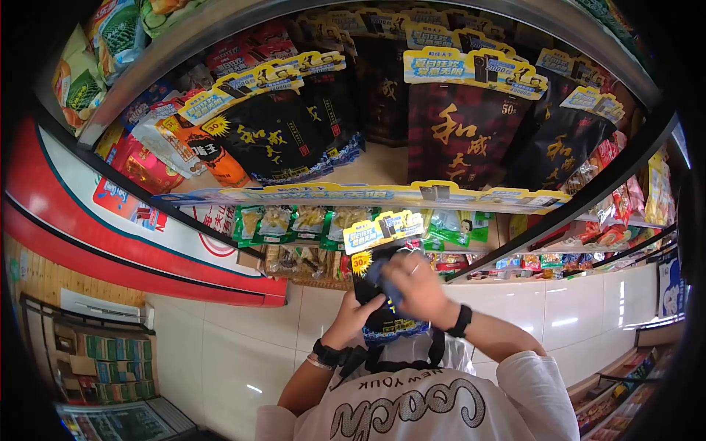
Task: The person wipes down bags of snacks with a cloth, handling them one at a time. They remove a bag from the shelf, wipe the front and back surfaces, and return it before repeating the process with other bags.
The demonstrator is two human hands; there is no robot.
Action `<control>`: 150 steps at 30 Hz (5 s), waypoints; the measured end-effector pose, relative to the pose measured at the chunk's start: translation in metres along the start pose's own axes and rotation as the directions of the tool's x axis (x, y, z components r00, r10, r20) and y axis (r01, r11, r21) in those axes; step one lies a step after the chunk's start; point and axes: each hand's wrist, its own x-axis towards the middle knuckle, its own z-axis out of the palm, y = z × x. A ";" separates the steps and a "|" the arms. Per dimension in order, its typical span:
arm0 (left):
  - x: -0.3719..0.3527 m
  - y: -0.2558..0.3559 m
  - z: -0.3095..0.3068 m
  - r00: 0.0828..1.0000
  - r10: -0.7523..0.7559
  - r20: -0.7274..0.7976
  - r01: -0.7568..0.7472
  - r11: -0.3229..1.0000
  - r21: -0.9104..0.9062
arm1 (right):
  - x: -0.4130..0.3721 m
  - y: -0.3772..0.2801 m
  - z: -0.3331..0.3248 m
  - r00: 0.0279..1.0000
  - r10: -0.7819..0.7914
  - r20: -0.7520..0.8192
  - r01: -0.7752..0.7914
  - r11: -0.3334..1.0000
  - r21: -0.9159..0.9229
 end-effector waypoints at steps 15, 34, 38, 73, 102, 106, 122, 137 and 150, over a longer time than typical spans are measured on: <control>-0.001 -0.009 0.006 0.981 -0.065 -0.183 0.041 0.991 -0.129 | -0.011 -0.023 0.002 0.986 -0.071 0.149 0.056 0.993 0.102; 0.000 0.002 0.005 0.965 -0.180 -0.191 0.112 0.940 -0.323 | -0.023 -0.002 -0.008 0.958 -0.170 0.232 0.149 0.983 0.103; -0.007 -0.003 0.002 0.956 -0.231 -0.178 0.157 0.921 -0.357 | -0.010 0.024 -0.018 0.997 0.005 0.075 -0.003 0.999 -0.036; 0.001 0.020 -0.005 0.970 -0.245 0.000 0.209 0.825 -0.525 | -0.051 -0.005 0.001 0.783 -0.485 0.389 0.492 0.866 0.089; -0.007 0.012 -0.003 0.960 -0.280 -0.009 0.241 0.839 -0.488 | -0.046 0.017 -0.014 0.975 -0.051 0.217 0.039 0.998 0.058; -0.007 0.009 -0.010 0.953 -0.302 -0.021 0.247 0.815 -0.525 | -0.068 0.007 -0.021 0.916 -0.103 0.387 0.046 0.987 0.155; -0.009 0.003 -0.012 0.935 -0.297 -0.194 0.203 0.897 -0.391 | -0.046 0.053 -0.021 0.952 0.282 0.117 -0.303 0.923 0.237; -0.001 -0.010 -0.015 0.999 -0.042 -0.018 0.043 0.998 0.040 | -0.029 0.023 0.005 0.974 0.170 0.146 -0.214 0.899 0.382; -0.005 -0.007 -0.005 0.949 -0.313 0.034 0.306 0.892 -0.332 | -0.006 0.016 0.013 0.981 -0.033 0.194 -0.002 0.984 0.178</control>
